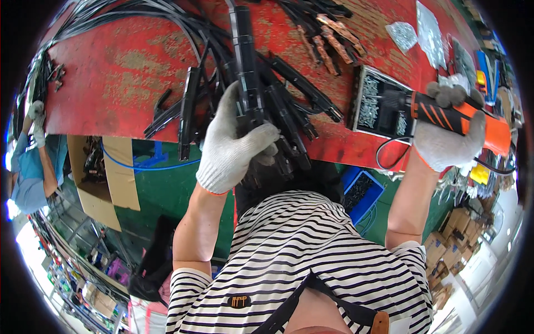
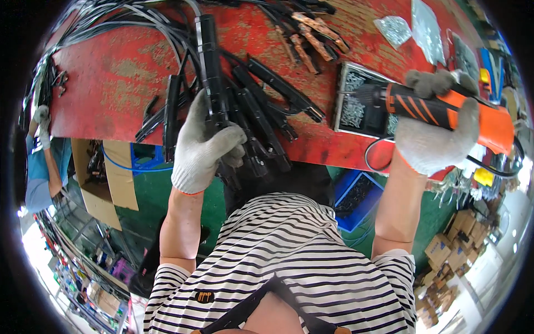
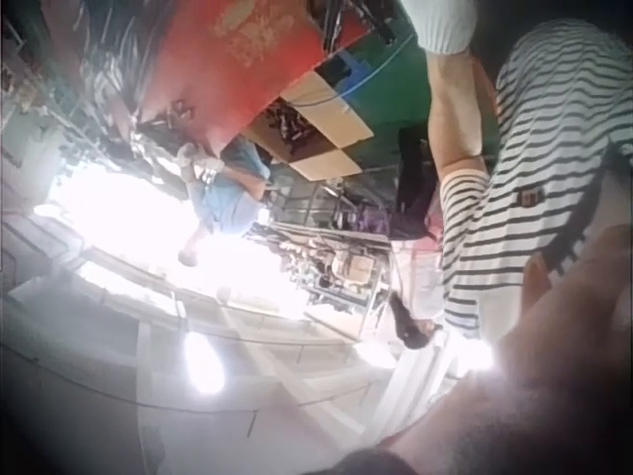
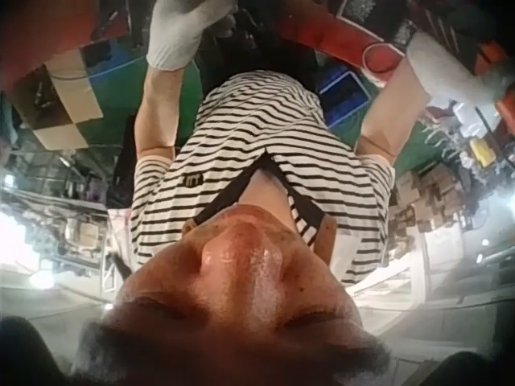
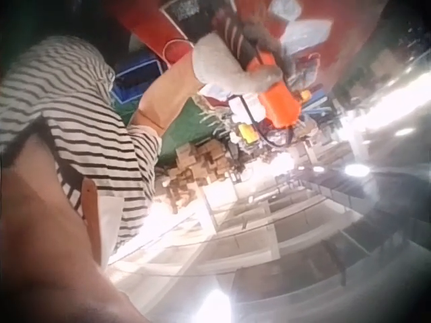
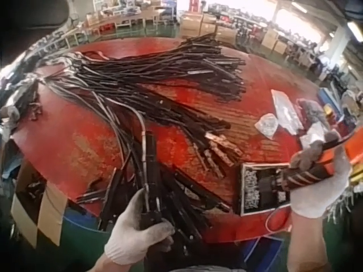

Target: The person assembles black plastic and metal components by securing them with screws using an electric screwdriver.

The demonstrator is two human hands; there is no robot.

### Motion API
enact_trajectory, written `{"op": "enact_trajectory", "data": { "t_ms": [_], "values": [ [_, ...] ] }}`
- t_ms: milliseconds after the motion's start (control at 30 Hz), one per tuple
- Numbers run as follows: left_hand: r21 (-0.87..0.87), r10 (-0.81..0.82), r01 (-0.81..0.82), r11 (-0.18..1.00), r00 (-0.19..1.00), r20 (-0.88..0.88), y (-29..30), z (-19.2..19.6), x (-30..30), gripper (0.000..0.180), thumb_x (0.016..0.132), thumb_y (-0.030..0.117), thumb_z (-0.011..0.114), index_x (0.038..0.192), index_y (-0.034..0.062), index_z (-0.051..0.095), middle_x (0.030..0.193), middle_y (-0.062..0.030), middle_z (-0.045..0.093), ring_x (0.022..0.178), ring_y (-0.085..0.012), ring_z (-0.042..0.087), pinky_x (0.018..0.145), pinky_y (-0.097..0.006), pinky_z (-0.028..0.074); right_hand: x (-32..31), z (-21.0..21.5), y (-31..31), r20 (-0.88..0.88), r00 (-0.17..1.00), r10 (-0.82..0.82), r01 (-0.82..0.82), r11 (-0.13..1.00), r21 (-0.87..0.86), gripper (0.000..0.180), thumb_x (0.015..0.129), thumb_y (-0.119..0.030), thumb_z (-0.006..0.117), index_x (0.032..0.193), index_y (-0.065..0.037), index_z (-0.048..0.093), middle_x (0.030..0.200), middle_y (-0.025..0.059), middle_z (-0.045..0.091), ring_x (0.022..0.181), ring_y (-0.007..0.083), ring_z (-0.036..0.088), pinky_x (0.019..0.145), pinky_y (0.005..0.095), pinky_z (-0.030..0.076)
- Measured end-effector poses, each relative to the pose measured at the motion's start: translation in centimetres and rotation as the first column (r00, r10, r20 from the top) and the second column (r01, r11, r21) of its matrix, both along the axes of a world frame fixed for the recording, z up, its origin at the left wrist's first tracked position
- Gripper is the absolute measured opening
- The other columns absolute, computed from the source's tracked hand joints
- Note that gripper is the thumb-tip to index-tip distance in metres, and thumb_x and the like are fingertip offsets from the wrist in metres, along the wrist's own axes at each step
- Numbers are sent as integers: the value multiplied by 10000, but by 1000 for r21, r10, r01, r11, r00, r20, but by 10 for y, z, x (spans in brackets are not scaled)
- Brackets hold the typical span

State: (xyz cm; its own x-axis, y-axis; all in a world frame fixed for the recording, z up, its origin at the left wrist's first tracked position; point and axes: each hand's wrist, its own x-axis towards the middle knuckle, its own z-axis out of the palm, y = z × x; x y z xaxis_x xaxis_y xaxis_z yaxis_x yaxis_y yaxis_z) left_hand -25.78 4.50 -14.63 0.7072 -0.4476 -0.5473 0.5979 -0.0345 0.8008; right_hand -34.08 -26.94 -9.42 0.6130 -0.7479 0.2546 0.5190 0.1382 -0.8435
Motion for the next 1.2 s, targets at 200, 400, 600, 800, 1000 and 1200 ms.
{"op": "enact_trajectory", "data": {
  "t_ms": [200, 400, 600, 800, 1000, 1200],
  "values": [
    [56, 116, -120, 991, 990, 80, -8, -5, -17, 784, 893, -1, 657, 1595, 16, 309, 880, -104, 681, 623, -137, 639, 530, -285, 554, -62, 2, -59, -63, 959, -277, 266, 953, -148, 315, 932, -295, 597, 1158, -76, 612, 901, 96, 591, 779, 252, 555, 891, 531, 459],
    [-16, 98, -97, 995, 989, 113, -23, -12, -24, 770, 915, 65, 649, 1605, 28, 309, 892, -120, 686, 621, -126, 641, 506, -262, 540, -105, -22, -90, -85, 926, -368, 339, 909, -244, 301, 956, -268, 633, 1188, -78, 600, 887, 105, 630, 781, 249, 585, 847, 515, 490],
    [12, 98, -101, 995, 983, 154, -27, -15, -30, 783, 925, 116, 700, 1604, 37, 319, 901, -115, 687, 631, -111, 638, 501, -246, 531, -102, -57, -105, -62, 911, -408, 392, 903, -174, 274, 921, -176, 665, 1160, -60, 598, 845, 113, 654, 711, 254, 616, 745, 527, 529],
    [43, 113, -121, 992, 981, 155, -30, -14, -33, 771, 922, 114, 704, 1593, 38, 331, 896, -116, 688, 625, -109, 641, 494, -242, 525, -95, -66, -115, -9, 910, -414, 409, 902, -141, 295, 940, -99, 628, 1198, 22, 549, 822, 129, 646, 653, 227, 631, 705, 464, 594],
    [54, 124, -134, 989, 979, 159, -33, -13, -30, 753, 919, 83, 693, 1583, 35, 341, 881, -125, 694, 593, -113, 644, 480, -242, 519, -90, -77, -127, 0, 928, -373, 366, 911, -191, 242, 933, -96, 647, 1135, 4, 560, 803, 125, 658, 640, 224, 637, 675, 447, 601],
    [49, 140, -148, 988, 979, 148, -34, -14, -31, 763, 924, 76, 686, 1595, 45, 326, 875, -129, 694, 585, -122, 639, 483, -247, 519, -87, -82, -129, -33, 924, -381, 372, 916, -152, 214, 925, -93, 655, 1103, -8, 573, 788, 116, 652, 634, 217, 631, 674, 445, 603]
  ]
}}
